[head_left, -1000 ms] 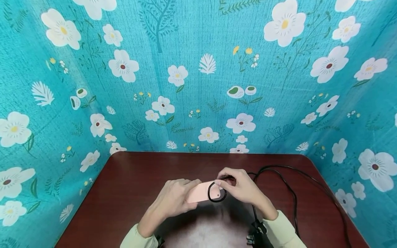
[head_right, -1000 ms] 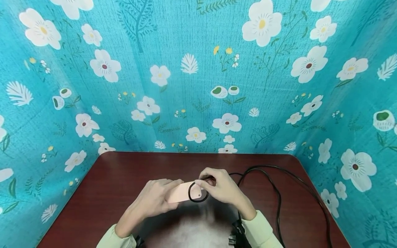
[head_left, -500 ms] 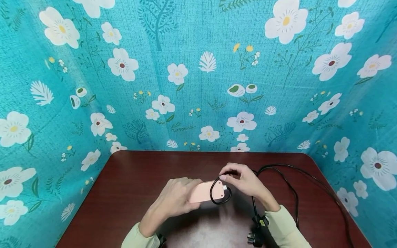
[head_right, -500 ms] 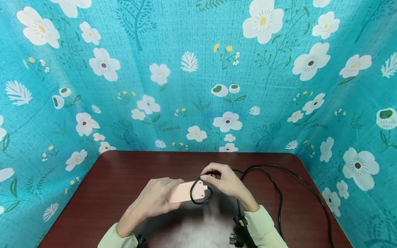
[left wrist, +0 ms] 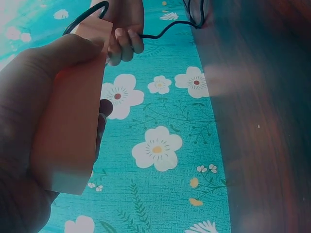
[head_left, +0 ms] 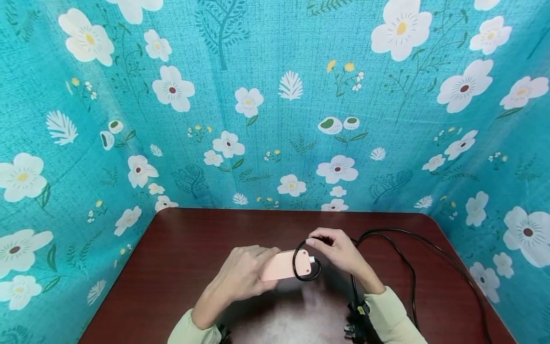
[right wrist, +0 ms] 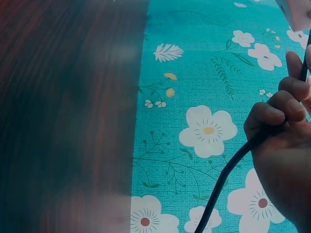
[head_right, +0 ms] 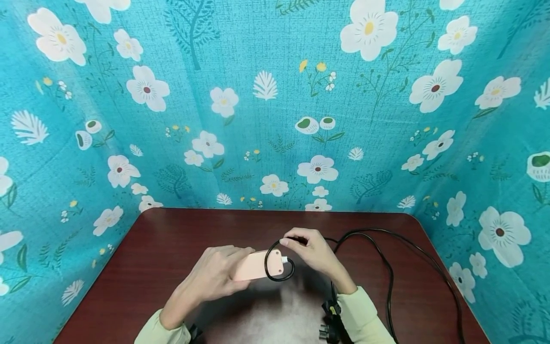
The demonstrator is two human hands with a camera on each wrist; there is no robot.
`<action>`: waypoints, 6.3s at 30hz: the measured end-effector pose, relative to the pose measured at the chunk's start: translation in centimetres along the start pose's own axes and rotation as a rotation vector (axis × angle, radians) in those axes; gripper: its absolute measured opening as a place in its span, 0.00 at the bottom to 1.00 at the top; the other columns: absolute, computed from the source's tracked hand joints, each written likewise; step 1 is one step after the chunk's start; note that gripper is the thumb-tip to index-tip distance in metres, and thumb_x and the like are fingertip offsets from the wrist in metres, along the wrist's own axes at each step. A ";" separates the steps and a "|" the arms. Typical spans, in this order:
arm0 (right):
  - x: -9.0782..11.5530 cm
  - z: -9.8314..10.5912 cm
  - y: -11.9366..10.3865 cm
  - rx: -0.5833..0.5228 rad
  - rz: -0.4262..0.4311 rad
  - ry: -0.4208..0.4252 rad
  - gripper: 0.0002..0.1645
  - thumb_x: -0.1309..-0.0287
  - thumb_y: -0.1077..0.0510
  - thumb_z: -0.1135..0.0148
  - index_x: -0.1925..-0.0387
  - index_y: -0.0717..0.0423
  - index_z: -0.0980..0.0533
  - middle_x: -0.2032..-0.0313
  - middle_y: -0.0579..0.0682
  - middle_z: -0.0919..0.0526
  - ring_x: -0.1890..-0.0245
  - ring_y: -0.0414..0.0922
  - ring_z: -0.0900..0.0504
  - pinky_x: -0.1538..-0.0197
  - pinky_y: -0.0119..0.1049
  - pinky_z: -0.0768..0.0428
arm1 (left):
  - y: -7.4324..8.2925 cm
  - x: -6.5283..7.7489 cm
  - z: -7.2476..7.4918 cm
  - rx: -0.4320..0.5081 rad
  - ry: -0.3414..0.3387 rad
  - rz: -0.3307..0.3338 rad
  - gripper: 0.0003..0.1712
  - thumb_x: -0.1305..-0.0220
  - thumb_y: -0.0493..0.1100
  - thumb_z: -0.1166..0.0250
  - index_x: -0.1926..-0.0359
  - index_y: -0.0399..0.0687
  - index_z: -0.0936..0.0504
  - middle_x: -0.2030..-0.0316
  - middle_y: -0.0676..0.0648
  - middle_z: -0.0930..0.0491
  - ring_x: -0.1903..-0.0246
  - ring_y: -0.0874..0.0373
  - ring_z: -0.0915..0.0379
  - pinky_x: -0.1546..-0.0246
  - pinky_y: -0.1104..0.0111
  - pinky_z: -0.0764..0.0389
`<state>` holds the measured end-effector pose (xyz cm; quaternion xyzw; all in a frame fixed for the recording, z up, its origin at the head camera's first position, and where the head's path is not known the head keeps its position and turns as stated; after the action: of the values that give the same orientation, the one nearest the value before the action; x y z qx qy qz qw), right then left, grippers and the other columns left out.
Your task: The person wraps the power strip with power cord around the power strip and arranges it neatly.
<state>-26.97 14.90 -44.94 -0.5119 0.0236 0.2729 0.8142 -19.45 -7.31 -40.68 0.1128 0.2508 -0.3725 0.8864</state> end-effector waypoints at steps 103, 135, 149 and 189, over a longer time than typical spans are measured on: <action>4.7 -5.6 -5.4 0.317 0.065 -0.297 0.05 0.19 0.55 0.48 0.53 0.47 0.25 0.78 0.33 0.38 0.79 0.26 0.42 0.73 0.24 0.36 | -4.5 -0.6 -0.9 -0.315 0.007 0.240 0.38 0.52 0.59 0.18 0.42 0.49 0.15 0.58 0.48 0.08 0.68 0.54 0.14 0.74 0.63 0.15; 3.2 0.0 -11.9 0.732 0.624 0.115 0.06 0.43 0.57 0.22 0.65 0.47 0.14 0.80 0.38 0.23 0.79 0.29 0.29 0.75 0.23 0.31 | -1.2 -0.5 -0.8 -0.355 -0.039 0.088 0.40 0.58 0.60 0.14 0.44 0.50 0.15 0.58 0.51 0.09 0.69 0.56 0.14 0.71 0.65 0.14; 1.8 1.9 -11.1 0.596 0.640 0.073 0.09 0.48 0.59 0.20 0.66 0.44 0.14 0.76 0.36 0.20 0.76 0.28 0.28 0.70 0.20 0.30 | 1.1 -0.2 -0.2 -0.356 0.039 -0.027 0.34 0.53 0.56 0.16 0.45 0.51 0.15 0.57 0.51 0.09 0.69 0.57 0.16 0.71 0.68 0.16; -0.4 0.0 -4.1 -0.138 0.287 -0.294 0.16 0.33 0.69 0.35 0.50 0.52 0.11 0.71 0.45 0.12 0.72 0.31 0.24 0.68 0.30 0.22 | 3.2 0.8 1.7 -0.275 0.217 -0.288 0.41 0.56 0.65 0.17 0.42 0.52 0.15 0.59 0.54 0.10 0.69 0.60 0.18 0.68 0.70 0.17</action>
<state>-25.45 13.39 -41.45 -0.5126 -0.0413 0.4588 0.7246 -16.07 -6.27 -39.61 -0.0068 0.4064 -0.4433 0.7989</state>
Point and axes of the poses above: each hand's wrist, its own x-axis away from the middle knuckle, its own z-axis out of the back of the hand, y = z × x, the point moved 7 cm from there along -x, towards the middle knuckle
